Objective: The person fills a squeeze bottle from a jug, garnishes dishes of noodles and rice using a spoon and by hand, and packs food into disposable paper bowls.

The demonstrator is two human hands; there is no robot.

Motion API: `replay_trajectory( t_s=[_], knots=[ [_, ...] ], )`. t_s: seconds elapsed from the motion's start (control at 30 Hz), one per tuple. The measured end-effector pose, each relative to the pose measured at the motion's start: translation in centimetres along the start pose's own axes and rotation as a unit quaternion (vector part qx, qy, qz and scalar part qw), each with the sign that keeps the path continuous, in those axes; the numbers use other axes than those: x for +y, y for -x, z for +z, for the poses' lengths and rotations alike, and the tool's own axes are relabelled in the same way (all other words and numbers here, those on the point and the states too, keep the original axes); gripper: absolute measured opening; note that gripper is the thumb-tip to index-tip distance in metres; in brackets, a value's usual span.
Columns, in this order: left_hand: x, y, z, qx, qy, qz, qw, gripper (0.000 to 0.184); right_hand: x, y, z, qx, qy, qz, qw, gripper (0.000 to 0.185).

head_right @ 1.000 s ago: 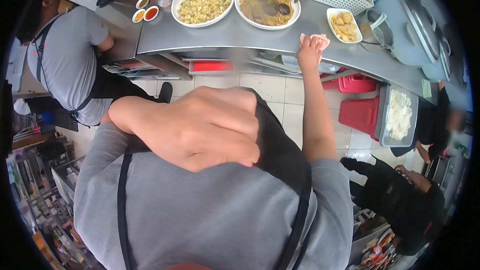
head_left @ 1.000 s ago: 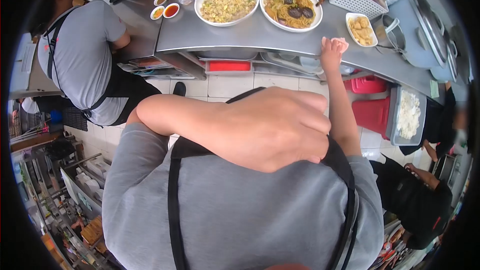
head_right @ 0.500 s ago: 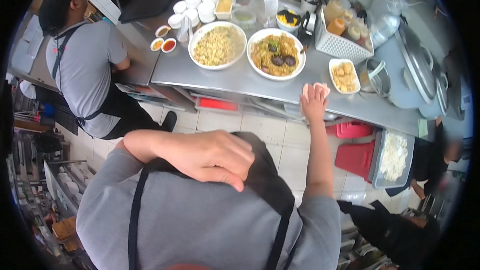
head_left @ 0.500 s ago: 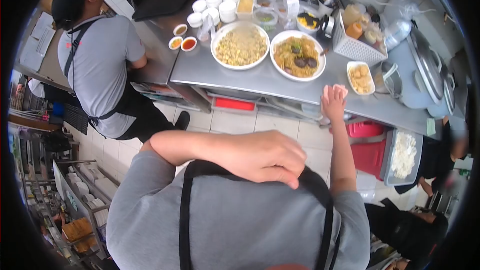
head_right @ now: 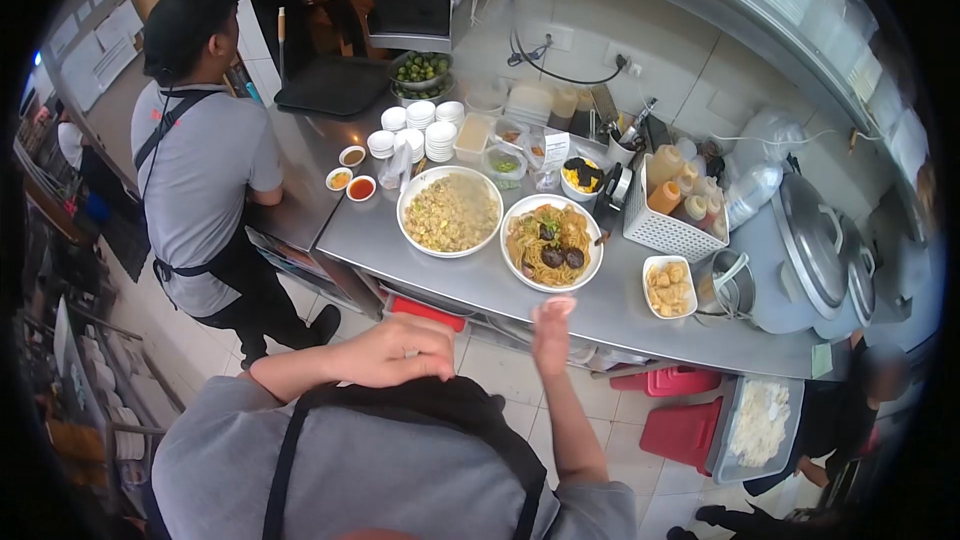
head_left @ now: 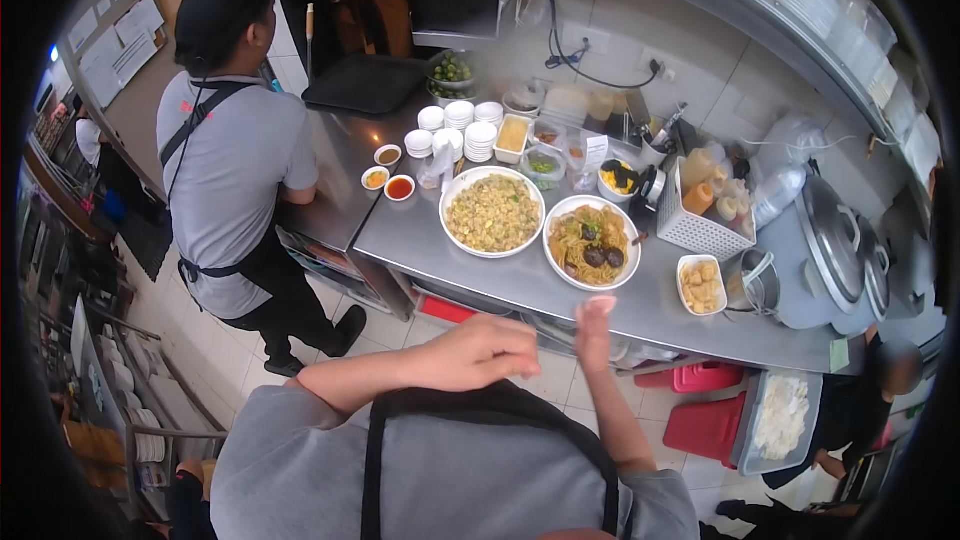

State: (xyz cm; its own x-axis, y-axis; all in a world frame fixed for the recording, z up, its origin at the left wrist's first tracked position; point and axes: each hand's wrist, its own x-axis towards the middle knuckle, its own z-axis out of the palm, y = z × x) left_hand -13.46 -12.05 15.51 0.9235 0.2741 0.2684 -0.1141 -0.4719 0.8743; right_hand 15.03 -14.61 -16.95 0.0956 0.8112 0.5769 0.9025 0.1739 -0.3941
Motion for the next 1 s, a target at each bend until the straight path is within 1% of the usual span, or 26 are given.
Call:
replay_trajectory(
  t_s=[0.03,0.1,0.13,0.17,0.2,0.23,0.27,0.3,0.37,0.4,0.43,0.5,0.53,0.6,0.63,0.67,0.7,0.73,0.77,0.8,0.83,0.87,0.9,0.93,0.97,1.0],
  knots=[
    [-0.2,0.4,-0.4,0.056,-0.012,-0.003,0.998,0.008,-1.2,0.0,1.8,0.011,0.008,-0.044,0.999,0.039],
    [-1.2,1.4,-1.1,0.148,-0.019,-0.003,0.989,0.007,-4.5,-0.9,4.6,-0.032,0.033,-0.063,0.997,0.038],
    [-1.3,1.9,-1.6,0.149,-0.018,-0.002,0.989,0.007,-6.9,-1.8,5.4,-0.034,0.001,-0.073,0.997,0.036],
    [-1.2,2.5,-2.3,0.176,0.032,-0.07,0.981,0.008,-9.2,-2.9,5.7,-0.035,-0.03,-0.084,0.995,0.034],
    [-1.3,3.1,-3.1,0.202,0.083,-0.138,0.966,0.009,-11.0,-3.8,6.0,-0.036,-0.029,-0.084,0.995,0.034],
    [-2.5,4.0,-4.0,0.213,0.036,-0.121,0.969,0.01,-12.7,-4.6,6.1,-0.094,-0.099,-0.081,0.987,0.033],
    [-2.8,4.8,-4.8,0.213,0.036,-0.12,0.969,0.01,-13.9,-5.0,6.0,-0.15,-0.169,-0.077,0.971,0.032],
    [-3.1,5.5,-5.6,0.239,0.037,-0.139,0.96,0.01,-14.7,-5.3,5.7,-0.147,-0.168,-0.077,0.972,0.032],
    [-3.9,6.8,-7.2,0.293,0.029,-0.162,0.942,0.013,-16.0,-6.2,4.6,-0.151,-0.147,-0.07,0.975,0.025],
    [-4.3,7.5,-8.2,0.293,0.028,-0.16,0.942,0.013,-17.0,-6.9,2.6,-0.149,-0.242,0.124,0.951,0.026],
    [-4.8,8.3,-9.3,0.302,0.037,-0.174,0.936,0.013,-17.1,-7.6,0.7,-0.14,-0.325,0.31,0.882,0.029],
    [-5.9,9.5,-11.5,0.312,0.05,-0.208,0.926,0.017,-12.2,-7.1,0.0,-0.068,-0.203,0.318,0.924,0.033],
    [-6.9,9.9,-12.3,0.313,0.052,-0.206,0.926,0.017,-10.0,-7.1,-0.1,0.096,-0.14,0.243,0.955,0.035],
    [-9.6,10.2,-13.9,0.332,0.027,-0.209,0.919,0.021,-8.8,-8.2,-5.3,0.033,-0.068,0.318,0.945,0.038],
    [-10.7,10.0,-14.6,0.333,0.039,-0.209,0.919,0.029,-7.5,-8.6,-6.6,0.01,-0.044,0.346,0.937,0.037],
    [-12.0,9.5,-15.2,0.334,0.042,-0.207,0.919,0.029,-6.1,-8.9,-7.6,-0.012,-0.019,0.375,0.927,0.036],
    [-13.5,8.9,-15.9,0.337,-0.003,-0.214,0.917,0.035,-4.4,-9.0,-8.2,-0.013,-0.016,0.375,0.927,0.036],
    [-15.1,8.0,-16.5,0.339,-0.047,-0.222,0.913,0.042,-2.7,-9.1,-8.4,-0.026,0.063,0.32,0.945,0.034],
    [-17.2,7.0,-17.0,0.338,-0.043,-0.225,0.913,0.042,-1.5,-9.0,-8.6,-0.041,0.143,0.262,0.953,0.032],
    [-19.5,5.7,-17.6,0.375,-0.102,-0.213,0.897,0.05,-0.5,-9.0,-8.7,-0.046,0.145,0.263,0.953,0.032],
    [-21.1,4.5,-17.9,0.41,-0.159,-0.204,0.875,0.057,0.4,-9.2,-8.9,0.013,0.139,0.186,0.972,0.028],
    [-21.8,3.2,-18.5,0.397,-0.155,-0.264,0.866,0.074,1.0,-9.7,-9.0,0.073,0.128,0.106,0.983,0.025],
    [-23.3,2.1,-18.9,0.406,-0.209,-0.266,0.849,0.079,1.4,-10.5,-8.9,0.07,0.125,0.103,0.984,0.025],
    [-24.8,1.1,-19.3,0.413,-0.262,-0.268,0.83,0.085,1.9,-11.2,-9.0,0.096,0.082,0.14,0.982,0.021],
    [-25.5,0.0,-19.6,0.413,-0.262,-0.276,0.827,0.085,2.2,-11.4,-9.2,0.117,0.039,0.18,0.976,0.018],
    [-26.1,-1.1,-20.0,0.414,-0.305,-0.316,0.797,0.089,2.2,-11.7,-9.3,0.107,0.035,0.184,0.976,0.018]
  ],
)
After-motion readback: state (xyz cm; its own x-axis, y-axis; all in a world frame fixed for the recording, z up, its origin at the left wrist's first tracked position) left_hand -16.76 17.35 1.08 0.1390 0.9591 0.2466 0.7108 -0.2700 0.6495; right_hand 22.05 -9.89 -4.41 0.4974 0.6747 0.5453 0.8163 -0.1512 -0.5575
